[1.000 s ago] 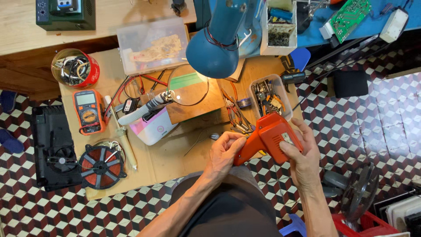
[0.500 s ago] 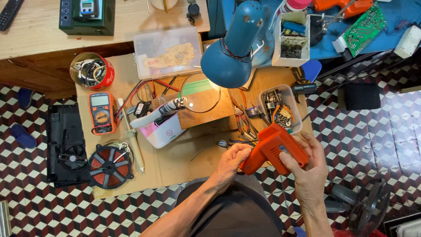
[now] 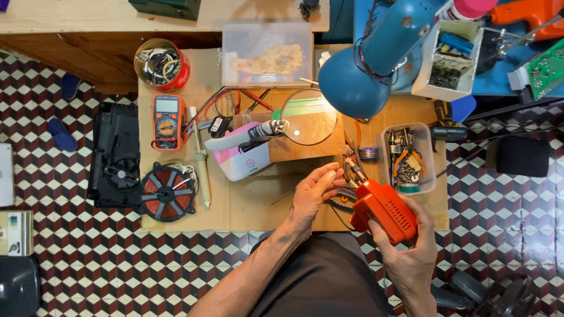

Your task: The person uses a heat gun and a metal tool to repeatedly heat and scrape a small component on a workbench. They adjust the component's position and the tool angle while working under a magnifying lamp.

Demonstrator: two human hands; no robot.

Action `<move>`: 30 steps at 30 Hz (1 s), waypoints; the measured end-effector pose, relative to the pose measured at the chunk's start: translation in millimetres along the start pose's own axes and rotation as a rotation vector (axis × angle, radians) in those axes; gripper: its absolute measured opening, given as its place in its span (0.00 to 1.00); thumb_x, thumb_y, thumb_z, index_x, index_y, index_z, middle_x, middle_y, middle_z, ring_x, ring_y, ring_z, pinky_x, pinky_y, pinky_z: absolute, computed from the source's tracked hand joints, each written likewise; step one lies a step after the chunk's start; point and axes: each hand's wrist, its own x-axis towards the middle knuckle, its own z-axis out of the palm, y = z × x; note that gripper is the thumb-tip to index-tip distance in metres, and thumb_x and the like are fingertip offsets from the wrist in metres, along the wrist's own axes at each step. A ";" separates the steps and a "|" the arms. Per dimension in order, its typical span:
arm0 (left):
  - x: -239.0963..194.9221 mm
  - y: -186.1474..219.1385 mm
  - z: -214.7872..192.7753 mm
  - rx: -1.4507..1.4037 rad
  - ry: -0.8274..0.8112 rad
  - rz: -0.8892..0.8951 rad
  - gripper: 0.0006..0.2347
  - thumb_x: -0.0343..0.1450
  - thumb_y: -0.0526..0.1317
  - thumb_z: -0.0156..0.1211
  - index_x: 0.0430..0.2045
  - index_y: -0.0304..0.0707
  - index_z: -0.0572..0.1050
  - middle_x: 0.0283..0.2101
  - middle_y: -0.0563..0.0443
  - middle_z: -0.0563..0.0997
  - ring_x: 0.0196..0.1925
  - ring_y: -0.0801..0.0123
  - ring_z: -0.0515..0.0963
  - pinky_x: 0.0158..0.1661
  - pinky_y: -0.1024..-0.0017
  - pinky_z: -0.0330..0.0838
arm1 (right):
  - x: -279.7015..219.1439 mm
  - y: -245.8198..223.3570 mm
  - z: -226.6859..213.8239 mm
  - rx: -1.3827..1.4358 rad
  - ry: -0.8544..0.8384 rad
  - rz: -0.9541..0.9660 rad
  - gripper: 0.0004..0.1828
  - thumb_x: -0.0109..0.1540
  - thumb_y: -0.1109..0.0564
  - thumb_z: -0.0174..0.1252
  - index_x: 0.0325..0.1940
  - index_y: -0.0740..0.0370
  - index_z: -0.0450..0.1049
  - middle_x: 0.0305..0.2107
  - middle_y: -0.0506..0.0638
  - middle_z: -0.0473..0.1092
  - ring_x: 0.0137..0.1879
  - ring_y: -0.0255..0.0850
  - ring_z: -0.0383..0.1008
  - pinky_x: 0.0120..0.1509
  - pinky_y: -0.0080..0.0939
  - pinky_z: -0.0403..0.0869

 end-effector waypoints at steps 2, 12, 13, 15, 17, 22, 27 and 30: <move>0.8 2.8 -0.3 -0.009 0.026 0.029 0.21 0.75 0.46 0.57 0.60 0.34 0.71 0.56 0.48 0.79 0.52 0.73 0.78 0.54 0.74 0.71 | 2.3 1.2 1.3 -0.035 -0.024 -0.155 0.40 0.54 0.56 0.69 0.67 0.62 0.60 0.55 0.58 0.68 0.56 0.43 0.75 0.57 0.41 0.76; 7.8 -5.3 -2.5 0.140 0.075 0.147 0.22 0.75 0.43 0.58 0.62 0.30 0.71 0.57 0.46 0.79 0.54 0.72 0.77 0.55 0.74 0.71 | 2.5 16.4 2.5 -0.143 -0.052 -0.278 0.41 0.53 0.56 0.71 0.66 0.60 0.59 0.58 0.58 0.65 0.58 0.45 0.73 0.59 0.43 0.74; 6.4 -6.3 -0.6 0.136 0.068 0.159 0.22 0.75 0.42 0.58 0.63 0.31 0.70 0.59 0.46 0.78 0.56 0.72 0.77 0.56 0.73 0.71 | 2.3 17.8 3.0 -0.141 -0.056 -0.282 0.42 0.52 0.56 0.71 0.67 0.61 0.59 0.58 0.58 0.65 0.59 0.45 0.73 0.59 0.43 0.74; 4.2 -4.2 0.7 0.121 0.062 0.138 0.23 0.75 0.42 0.57 0.64 0.31 0.68 0.60 0.47 0.77 0.57 0.71 0.77 0.56 0.73 0.71 | 2.4 19.1 4.2 -0.137 -0.063 -0.293 0.42 0.52 0.56 0.71 0.67 0.61 0.59 0.58 0.59 0.65 0.59 0.46 0.73 0.59 0.44 0.73; 1.4 0.9 -0.9 0.097 0.062 0.067 0.23 0.75 0.43 0.55 0.64 0.30 0.69 0.61 0.46 0.77 0.56 0.69 0.78 0.55 0.72 0.72 | 1.1 19.0 4.7 -0.107 -0.065 -0.284 0.41 0.53 0.56 0.70 0.66 0.60 0.59 0.58 0.59 0.65 0.59 0.45 0.73 0.59 0.43 0.74; 0.3 14.6 -0.7 -0.071 0.043 -0.039 0.23 0.74 0.40 0.54 0.64 0.28 0.66 0.64 0.46 0.73 0.60 0.67 0.75 0.58 0.69 0.72 | -2.8 14.7 3.8 -0.149 -0.054 -0.284 0.40 0.52 0.58 0.71 0.65 0.59 0.60 0.57 0.59 0.65 0.62 0.48 0.72 0.61 0.46 0.73; -2.1 24.3 -0.2 -0.239 -0.032 -0.096 0.24 0.70 0.32 0.54 0.64 0.27 0.66 0.65 0.47 0.70 0.63 0.66 0.72 0.61 0.67 0.70 | -3.5 11.8 5.4 -0.154 -0.082 -0.269 0.42 0.50 0.57 0.72 0.64 0.59 0.60 0.56 0.59 0.65 0.61 0.49 0.71 0.61 0.47 0.72; -5.1 28.9 -3.4 -0.347 -0.076 -0.100 0.25 0.70 0.31 0.55 0.65 0.26 0.66 0.65 0.44 0.70 0.64 0.66 0.71 0.62 0.65 0.68 | -2.7 11.8 6.3 -0.113 -0.090 -0.236 0.41 0.51 0.57 0.71 0.64 0.59 0.60 0.57 0.59 0.64 0.61 0.48 0.72 0.60 0.46 0.73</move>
